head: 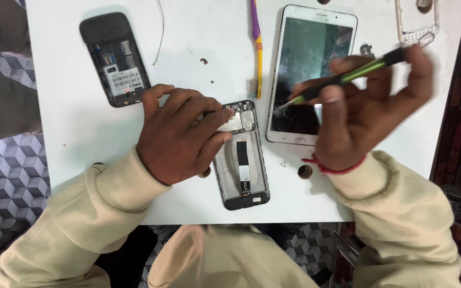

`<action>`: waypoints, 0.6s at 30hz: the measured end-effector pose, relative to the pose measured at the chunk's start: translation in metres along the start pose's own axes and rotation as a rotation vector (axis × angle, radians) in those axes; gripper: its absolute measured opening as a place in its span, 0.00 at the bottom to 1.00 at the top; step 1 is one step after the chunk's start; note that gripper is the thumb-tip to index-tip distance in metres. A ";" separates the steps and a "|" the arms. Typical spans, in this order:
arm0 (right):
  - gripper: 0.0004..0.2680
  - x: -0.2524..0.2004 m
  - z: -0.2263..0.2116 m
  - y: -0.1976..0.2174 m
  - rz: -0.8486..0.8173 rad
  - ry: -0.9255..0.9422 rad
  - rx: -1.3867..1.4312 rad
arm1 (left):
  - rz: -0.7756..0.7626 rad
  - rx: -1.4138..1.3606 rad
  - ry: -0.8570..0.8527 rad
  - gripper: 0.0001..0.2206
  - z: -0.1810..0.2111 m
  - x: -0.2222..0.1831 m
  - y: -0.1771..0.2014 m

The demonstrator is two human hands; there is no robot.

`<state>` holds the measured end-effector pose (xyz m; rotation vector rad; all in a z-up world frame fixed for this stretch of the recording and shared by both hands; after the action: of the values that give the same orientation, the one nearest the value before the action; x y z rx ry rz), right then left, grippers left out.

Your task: The person uses a screwdriver to pry open the screen of a white smartphone and then proceeds to disassemble a black smartphone, removing screws and disconnecting internal ribbon cables.

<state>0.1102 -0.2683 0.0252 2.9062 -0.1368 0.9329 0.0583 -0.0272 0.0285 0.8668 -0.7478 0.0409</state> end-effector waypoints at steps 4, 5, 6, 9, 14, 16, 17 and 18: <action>0.21 0.027 -0.006 0.029 -0.029 0.105 -0.218 | 0.091 0.132 0.056 0.03 -0.010 0.002 0.015; 0.19 0.034 -0.007 0.036 -0.035 0.133 -0.284 | 0.105 0.202 0.072 0.01 -0.015 0.002 0.018; 0.17 0.041 -0.005 0.042 -0.040 0.130 -0.361 | 0.107 0.289 0.094 0.01 -0.020 0.001 0.021; 0.11 0.058 0.004 0.051 -0.075 0.101 -0.593 | 0.130 0.526 0.118 0.04 -0.035 -0.004 0.032; 0.08 0.072 0.013 0.039 -0.209 0.279 -0.864 | 0.186 0.715 0.039 0.07 -0.051 -0.011 0.034; 0.07 0.071 0.015 0.037 -0.245 0.300 -0.933 | 0.192 0.706 0.038 0.05 -0.058 -0.014 0.029; 0.07 0.071 0.015 0.036 -0.244 0.293 -0.945 | 0.195 0.700 0.039 0.05 -0.061 -0.015 0.027; 0.07 0.070 0.015 0.035 -0.244 0.291 -0.958 | 0.199 0.694 0.035 0.04 -0.065 -0.015 0.026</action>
<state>0.1717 -0.3088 0.0560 1.8502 -0.1481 0.8946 0.0767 0.0392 0.0101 1.4405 -0.7942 0.5155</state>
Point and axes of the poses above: each hand's wrist, its own x-axis towards the middle knuckle, its own y-axis out of the back of the hand, z = x × y, the point moved 7 cm from there along x, towards the middle knuckle, and after that the axes turned 15 degrees about z, right-handed, at the moved point
